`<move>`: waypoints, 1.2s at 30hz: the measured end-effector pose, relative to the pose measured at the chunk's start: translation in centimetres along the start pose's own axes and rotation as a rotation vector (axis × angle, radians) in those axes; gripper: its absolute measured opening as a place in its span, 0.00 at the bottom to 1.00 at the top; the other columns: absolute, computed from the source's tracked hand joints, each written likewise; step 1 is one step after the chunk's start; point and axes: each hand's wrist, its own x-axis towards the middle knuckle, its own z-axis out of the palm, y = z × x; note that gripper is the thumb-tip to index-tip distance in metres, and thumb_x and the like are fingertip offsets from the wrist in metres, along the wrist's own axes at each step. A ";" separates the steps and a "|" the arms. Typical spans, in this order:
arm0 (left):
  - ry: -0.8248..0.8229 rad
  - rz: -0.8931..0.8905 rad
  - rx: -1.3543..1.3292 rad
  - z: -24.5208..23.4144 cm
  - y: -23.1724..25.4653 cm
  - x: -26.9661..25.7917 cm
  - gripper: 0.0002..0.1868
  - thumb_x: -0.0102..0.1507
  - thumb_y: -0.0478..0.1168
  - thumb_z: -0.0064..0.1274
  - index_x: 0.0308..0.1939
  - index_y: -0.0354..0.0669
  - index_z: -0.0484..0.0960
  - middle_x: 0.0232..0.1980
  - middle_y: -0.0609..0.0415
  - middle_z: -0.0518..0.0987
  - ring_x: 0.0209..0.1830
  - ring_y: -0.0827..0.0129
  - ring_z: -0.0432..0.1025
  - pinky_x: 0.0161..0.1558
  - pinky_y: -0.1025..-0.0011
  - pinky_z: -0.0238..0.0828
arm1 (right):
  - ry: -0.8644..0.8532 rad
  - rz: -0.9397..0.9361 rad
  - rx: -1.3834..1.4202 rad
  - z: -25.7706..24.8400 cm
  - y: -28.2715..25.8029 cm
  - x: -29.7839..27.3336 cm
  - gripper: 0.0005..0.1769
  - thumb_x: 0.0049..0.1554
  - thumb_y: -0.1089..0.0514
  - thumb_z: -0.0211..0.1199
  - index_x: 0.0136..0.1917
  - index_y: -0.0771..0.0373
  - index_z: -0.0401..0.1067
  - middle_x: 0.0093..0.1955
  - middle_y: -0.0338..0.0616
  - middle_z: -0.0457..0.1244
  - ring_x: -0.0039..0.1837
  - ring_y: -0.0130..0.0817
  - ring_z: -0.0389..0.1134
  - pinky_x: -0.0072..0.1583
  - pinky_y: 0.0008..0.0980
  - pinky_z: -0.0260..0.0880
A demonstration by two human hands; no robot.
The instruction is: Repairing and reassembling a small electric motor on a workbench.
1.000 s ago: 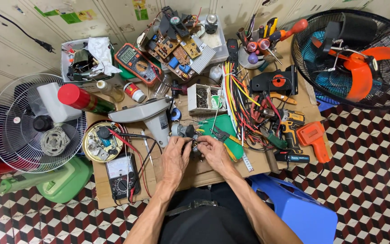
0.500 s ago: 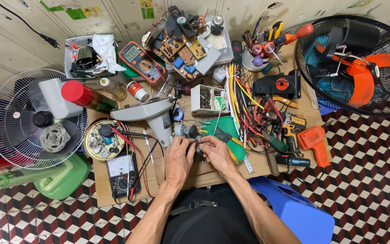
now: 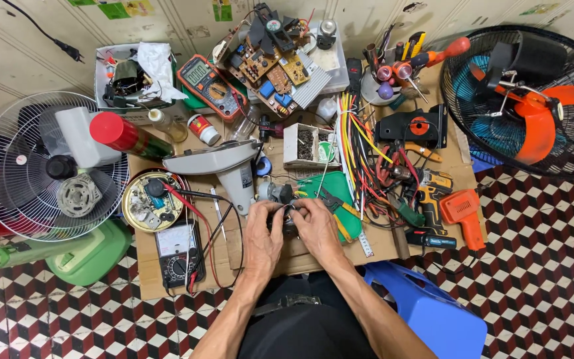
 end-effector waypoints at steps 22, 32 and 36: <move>-0.010 -0.034 -0.003 0.1 0.0 -0.3 0.06 0.65 0.33 0.55 0.45 0.35 0.77 0.44 0.45 0.77 0.45 0.52 0.75 0.46 0.61 0.71 | -0.083 -0.321 -0.149 -2.0 0.0 0.7 0.08 0.61 0.62 0.58 0.52 0.66 0.72 0.49 0.53 0.67 0.52 0.52 0.70 0.53 0.43 0.70; 0.092 0.018 0.129 0.1 0.8 -0.1 0.06 0.64 0.35 0.56 0.42 0.37 0.80 0.43 0.47 0.77 0.46 0.53 0.72 0.49 0.60 0.66 | 0.037 -0.144 -0.317 -0.2 -1.4 0.1 0.11 0.56 0.59 0.64 0.51 0.66 0.75 0.45 0.54 0.67 0.47 0.52 0.70 0.50 0.47 0.68; 0.073 0.005 0.207 -0.3 1.1 -0.1 0.06 0.63 0.37 0.57 0.41 0.39 0.81 0.41 0.48 0.78 0.46 0.53 0.71 0.47 0.59 0.65 | 0.075 -0.043 -0.214 0.3 -1.2 0.5 0.11 0.56 0.56 0.66 0.45 0.67 0.77 0.42 0.52 0.69 0.43 0.50 0.70 0.48 0.45 0.69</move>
